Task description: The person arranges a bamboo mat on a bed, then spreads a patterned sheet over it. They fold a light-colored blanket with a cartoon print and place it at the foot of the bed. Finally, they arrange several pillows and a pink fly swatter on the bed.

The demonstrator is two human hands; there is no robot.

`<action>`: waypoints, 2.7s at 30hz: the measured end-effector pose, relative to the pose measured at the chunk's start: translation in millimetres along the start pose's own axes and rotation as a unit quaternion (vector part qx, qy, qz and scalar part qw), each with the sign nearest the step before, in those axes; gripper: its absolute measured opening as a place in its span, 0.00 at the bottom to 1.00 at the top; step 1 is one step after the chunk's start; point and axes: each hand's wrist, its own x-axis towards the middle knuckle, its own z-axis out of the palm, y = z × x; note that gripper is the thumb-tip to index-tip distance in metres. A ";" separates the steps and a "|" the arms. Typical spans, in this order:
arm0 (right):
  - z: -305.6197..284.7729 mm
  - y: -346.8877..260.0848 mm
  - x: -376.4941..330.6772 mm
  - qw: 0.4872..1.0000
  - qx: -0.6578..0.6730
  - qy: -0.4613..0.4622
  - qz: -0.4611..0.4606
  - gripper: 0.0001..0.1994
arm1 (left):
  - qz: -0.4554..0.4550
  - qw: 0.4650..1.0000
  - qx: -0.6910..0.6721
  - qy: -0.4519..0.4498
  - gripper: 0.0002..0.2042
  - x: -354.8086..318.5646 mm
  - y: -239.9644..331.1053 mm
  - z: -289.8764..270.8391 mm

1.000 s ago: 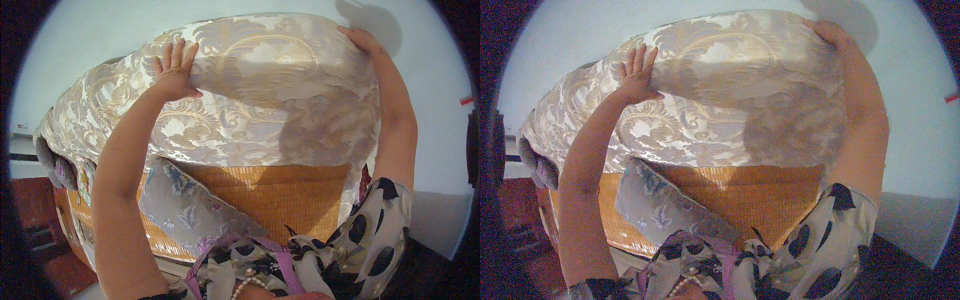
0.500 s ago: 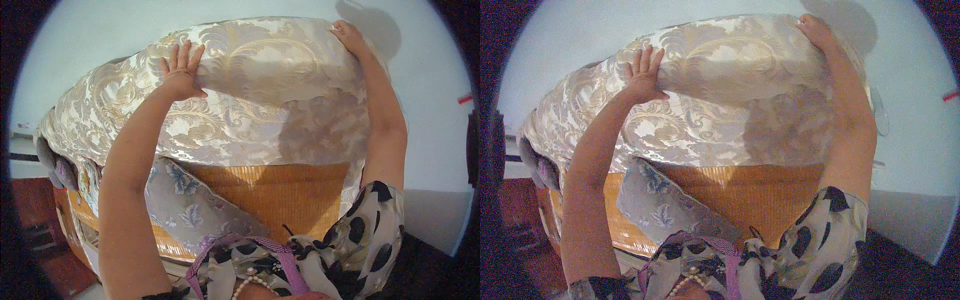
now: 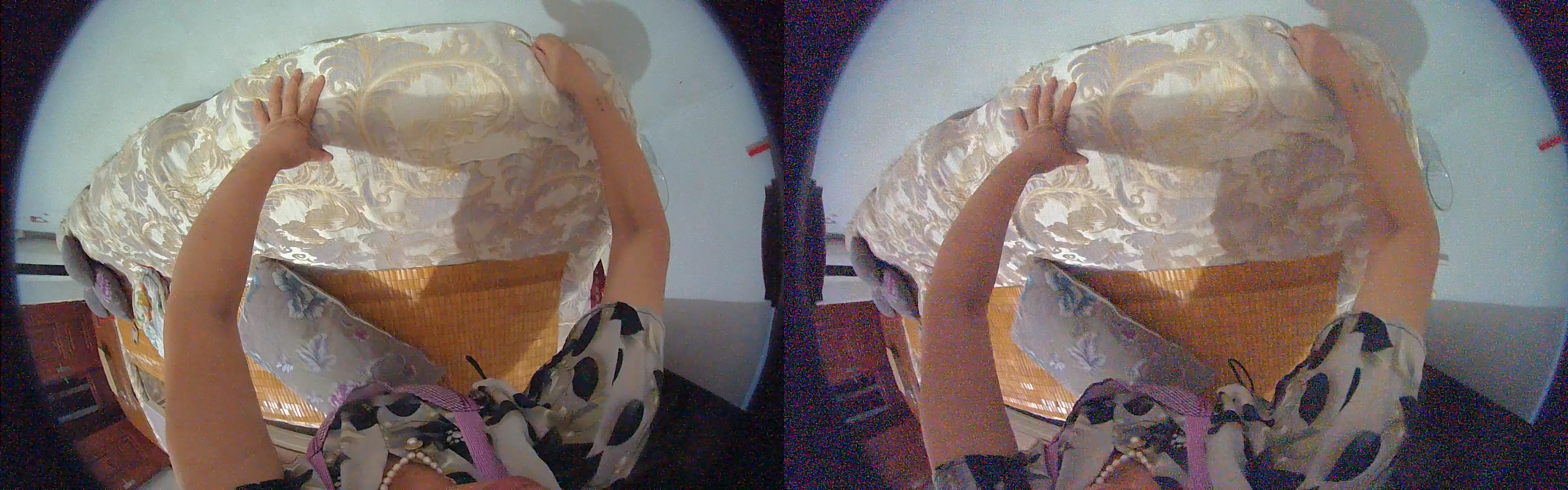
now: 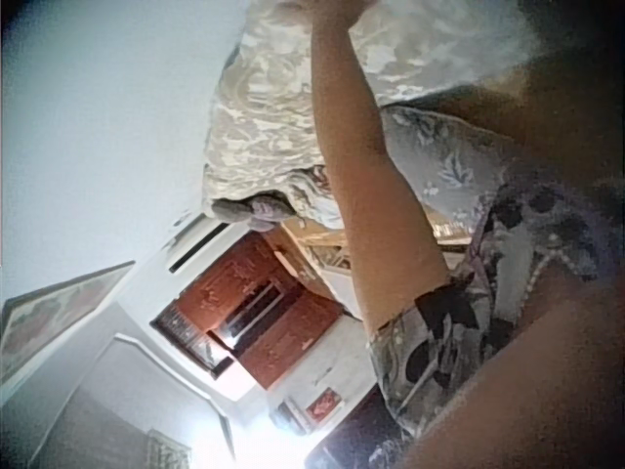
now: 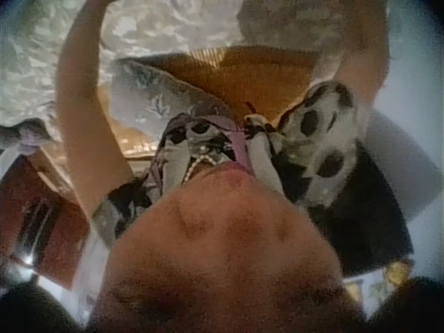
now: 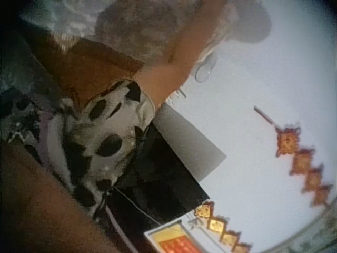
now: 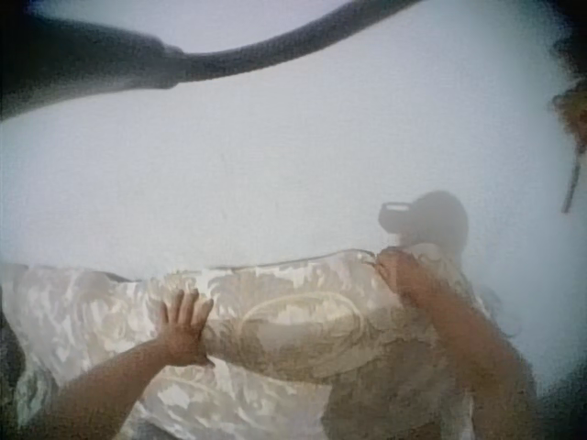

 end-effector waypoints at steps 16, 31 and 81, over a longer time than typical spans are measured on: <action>-8.3 -37.4 50.2 0.960 0.041 -0.216 0.174 0.36 | -0.022 1.000 0.009 -0.012 0.61 -4.1 0.3 -4.7; -47.0 88.1 -36.2 0.946 -0.075 -0.055 0.311 0.23 | 0.007 1.000 -0.003 0.013 0.60 1.9 5.3 -2.4; -29.3 86.2 -33.0 0.946 -0.016 -0.045 0.321 0.26 | 0.055 0.995 -0.022 0.079 0.57 5.3 -4.0 11.9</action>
